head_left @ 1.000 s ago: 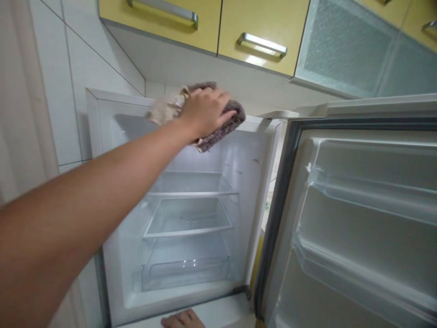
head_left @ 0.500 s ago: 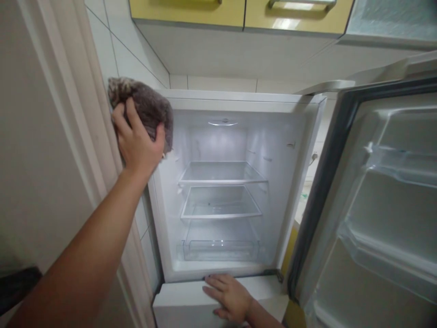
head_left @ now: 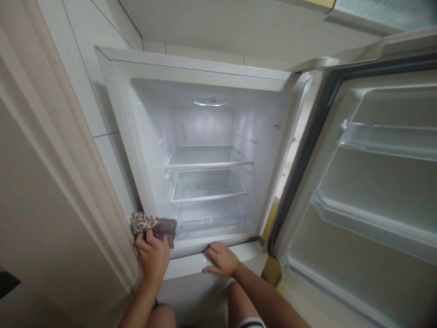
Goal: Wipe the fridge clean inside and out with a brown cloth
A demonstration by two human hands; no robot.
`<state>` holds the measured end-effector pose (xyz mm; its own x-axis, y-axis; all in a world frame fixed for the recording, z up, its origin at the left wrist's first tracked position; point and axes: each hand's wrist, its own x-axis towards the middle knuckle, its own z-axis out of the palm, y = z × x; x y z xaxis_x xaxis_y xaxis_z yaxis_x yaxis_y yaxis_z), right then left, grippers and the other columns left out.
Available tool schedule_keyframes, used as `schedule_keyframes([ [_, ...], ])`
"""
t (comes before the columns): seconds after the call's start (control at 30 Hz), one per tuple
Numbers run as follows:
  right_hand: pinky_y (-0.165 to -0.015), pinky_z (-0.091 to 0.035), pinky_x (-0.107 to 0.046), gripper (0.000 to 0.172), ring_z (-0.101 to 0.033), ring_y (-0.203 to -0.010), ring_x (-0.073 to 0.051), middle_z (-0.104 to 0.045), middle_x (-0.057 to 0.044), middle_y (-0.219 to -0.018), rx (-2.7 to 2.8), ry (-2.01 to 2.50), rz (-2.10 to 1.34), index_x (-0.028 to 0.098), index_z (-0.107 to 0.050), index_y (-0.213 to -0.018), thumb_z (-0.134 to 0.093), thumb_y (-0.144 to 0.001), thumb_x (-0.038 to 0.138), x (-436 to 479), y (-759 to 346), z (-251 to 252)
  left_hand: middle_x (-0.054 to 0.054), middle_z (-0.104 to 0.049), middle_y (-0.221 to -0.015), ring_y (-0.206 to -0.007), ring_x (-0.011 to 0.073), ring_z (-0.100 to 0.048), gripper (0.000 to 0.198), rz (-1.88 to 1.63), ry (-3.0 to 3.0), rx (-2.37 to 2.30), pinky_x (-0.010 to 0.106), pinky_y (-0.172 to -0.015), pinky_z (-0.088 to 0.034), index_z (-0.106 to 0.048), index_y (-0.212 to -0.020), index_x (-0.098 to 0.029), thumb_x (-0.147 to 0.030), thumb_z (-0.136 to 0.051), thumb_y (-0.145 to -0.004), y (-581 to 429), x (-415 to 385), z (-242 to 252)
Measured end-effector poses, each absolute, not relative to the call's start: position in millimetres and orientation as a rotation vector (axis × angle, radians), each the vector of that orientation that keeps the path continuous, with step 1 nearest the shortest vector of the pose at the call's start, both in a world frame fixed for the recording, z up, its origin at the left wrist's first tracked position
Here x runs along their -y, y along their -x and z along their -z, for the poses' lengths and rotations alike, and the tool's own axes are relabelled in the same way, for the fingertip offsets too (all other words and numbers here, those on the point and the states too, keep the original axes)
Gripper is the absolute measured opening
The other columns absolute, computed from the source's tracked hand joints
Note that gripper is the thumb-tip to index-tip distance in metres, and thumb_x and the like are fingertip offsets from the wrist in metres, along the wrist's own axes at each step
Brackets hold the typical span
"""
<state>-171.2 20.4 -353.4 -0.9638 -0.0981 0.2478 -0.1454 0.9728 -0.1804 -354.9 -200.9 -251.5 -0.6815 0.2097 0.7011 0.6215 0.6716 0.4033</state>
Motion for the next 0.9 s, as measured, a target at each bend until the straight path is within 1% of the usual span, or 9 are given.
schedule_keyframes([
  [0.1,-0.101,-0.048,-0.036,0.047,-0.058,-0.109,-0.024,-0.065,-0.010,-0.119,2.786,-0.008,-0.360,0.016,-0.066,-0.124,-0.070,-0.102,0.057,-10,169,352,0.033,-0.046,-0.139,-0.135,0.0468,-0.053,0.058,0.734,0.646,2.281,0.059,-0.096,-0.059,-0.044,-0.144,0.000,-0.031,-0.055,-0.096,347,207,271],
  [0.17,-0.105,-0.047,-0.037,0.041,-0.058,-0.116,-0.024,-0.065,-0.011,-0.126,2.653,0.147,-0.346,0.019,-0.065,-0.134,-0.069,-0.104,0.046,-3,171,346,0.031,-0.052,-0.133,-0.122,0.0417,-0.060,0.052,0.616,0.639,2.303,0.053,-0.088,-0.060,-0.048,-0.141,-0.001,-0.029,-0.052,-0.097,340,212,291],
  [0.23,-0.114,-0.043,-0.042,0.053,-0.054,-0.132,-0.028,-0.060,-0.014,-0.143,2.528,0.333,-0.246,0.023,-0.057,-0.151,-0.069,-0.103,0.043,-1,175,331,0.027,-0.057,-0.125,-0.106,0.0351,-0.064,0.047,0.486,0.650,2.324,0.046,-0.081,-0.060,-0.054,-0.137,-0.003,-0.025,-0.051,-0.096,333,217,316],
  [0.3,-0.124,-0.035,-0.051,0.078,-0.044,-0.146,-0.034,-0.049,-0.017,-0.160,2.521,0.493,-0.131,0.026,-0.043,-0.165,-0.075,-0.098,0.049,-6,182,307,0.024,-0.061,-0.119,-0.094,0.0299,-0.064,0.044,0.381,0.647,2.334,0.040,-0.076,-0.058,-0.058,-0.133,-0.006,-0.024,-0.053,-0.094,331,224,338],
  [0.37,-0.129,-0.028,-0.055,0.097,-0.040,-0.151,-0.036,-0.046,-0.018,-0.163,2.644,0.590,-0.062,0.025,-0.035,-0.169,-0.083,-0.091,0.056,-15,190,279,0.022,-0.062,-0.115,-0.088,0.0277,-0.063,0.042,0.308,0.659,2.337,0.038,-0.075,-0.057,-0.062,-0.130,-0.007,-0.024,-0.056,-0.093,333,230,352],
  [0.43,-0.127,-0.032,-0.053,0.091,-0.048,-0.144,-0.034,-0.056,-0.017,-0.153,2.773,0.632,-0.032,0.024,-0.046,-0.163,-0.086,-0.088,0.057,-25,197,254,0.020,-0.063,-0.114,-0.088,0.0276,-0.063,0.040,0.242,0.723,2.330,0.038,-0.076,-0.056,-0.064,-0.129,-0.007,-0.025,-0.056,-0.094,338,236,357],
  [0.57,-0.106,-0.051,-0.044,0.057,-0.064,-0.125,-0.033,-0.069,-0.018,-0.127,2.860,0.719,-0.035,0.015,-0.071,-0.129,-0.074,-0.097,0.062,-35,207,224,0.016,-0.064,-0.109,-0.082,0.0253,-0.062,0.041,0.104,0.863,2.283,0.035,-0.076,-0.054,-0.066,-0.136,-0.010,-0.021,-0.050,-0.099,344,249,353],
  [0.77,-0.085,-0.054,-0.033,0.059,-0.075,-0.103,-0.027,-0.076,-0.013,-0.114,2.918,0.754,-0.116,0.018,-0.077,-0.110,-0.058,-0.102,0.073,-20,186,209,0.016,-0.067,-0.111,-0.082,0.0235,-0.063,0.045,0.029,0.868,2.273,0.031,-0.075,-0.053,-0.066,-0.139,-0.010,-0.015,-0.051,-0.097,335,262,353],
  [0.9,-0.077,-0.049,-0.029,0.064,-0.076,-0.099,-0.025,-0.077,-0.008,-0.113,2.890,0.747,-0.130,0.022,-0.076,-0.105,-0.052,-0.101,0.081,-2,153,196,0.019,-0.069,-0.122,-0.095,0.0269,-0.067,0.042,0.215,0.855,2.282,0.035,-0.081,-0.056,-0.069,-0.129,-0.014,-0.017,-0.051,-0.091,330,266,362],
])
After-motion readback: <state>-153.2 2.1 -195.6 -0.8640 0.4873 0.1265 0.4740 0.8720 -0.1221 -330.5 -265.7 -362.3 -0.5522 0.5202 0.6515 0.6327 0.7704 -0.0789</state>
